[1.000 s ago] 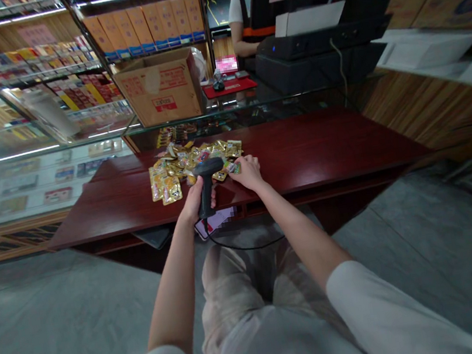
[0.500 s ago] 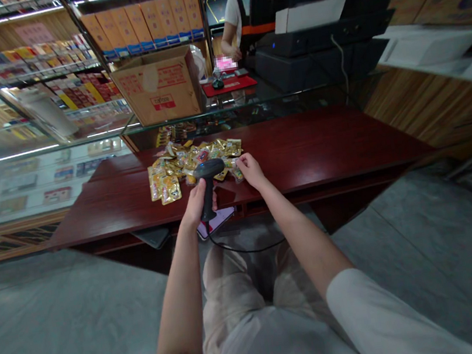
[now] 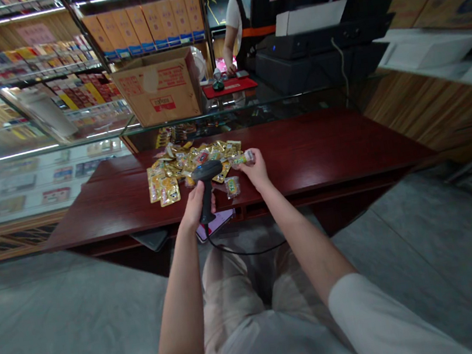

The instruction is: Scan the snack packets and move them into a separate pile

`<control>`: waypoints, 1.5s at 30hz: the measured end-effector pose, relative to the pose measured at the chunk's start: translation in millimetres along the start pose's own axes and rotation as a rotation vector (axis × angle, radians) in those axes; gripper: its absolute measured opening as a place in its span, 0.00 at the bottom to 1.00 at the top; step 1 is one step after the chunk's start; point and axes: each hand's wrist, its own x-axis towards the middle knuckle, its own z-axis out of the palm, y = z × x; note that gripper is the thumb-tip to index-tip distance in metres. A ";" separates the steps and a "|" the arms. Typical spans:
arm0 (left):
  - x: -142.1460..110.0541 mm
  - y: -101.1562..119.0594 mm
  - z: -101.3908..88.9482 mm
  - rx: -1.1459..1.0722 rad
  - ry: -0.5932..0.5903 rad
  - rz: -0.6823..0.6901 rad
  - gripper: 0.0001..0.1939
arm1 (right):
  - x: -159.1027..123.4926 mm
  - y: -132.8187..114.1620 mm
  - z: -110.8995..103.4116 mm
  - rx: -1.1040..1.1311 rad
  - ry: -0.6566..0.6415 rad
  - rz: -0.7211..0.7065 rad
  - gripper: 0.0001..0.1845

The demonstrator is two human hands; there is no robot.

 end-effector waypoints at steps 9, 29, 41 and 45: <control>0.4 -2.1 -1.8 0.031 -0.043 0.015 0.38 | -14.5 -23.5 2.7 -0.299 -0.083 -0.237 0.16; 0.3 -0.1 -1.8 -0.020 -0.113 0.038 0.40 | -7.7 -6.3 5.9 -0.420 -0.139 -0.347 0.15; 4.3 -0.9 -1.9 -0.061 -0.023 0.041 0.39 | 19.7 -9.2 -49.2 -0.593 0.007 -0.267 0.25; 9.2 -2.6 -4.3 -0.085 -0.026 0.045 0.38 | 44.3 -6.1 -130.7 -0.840 0.156 -0.138 0.18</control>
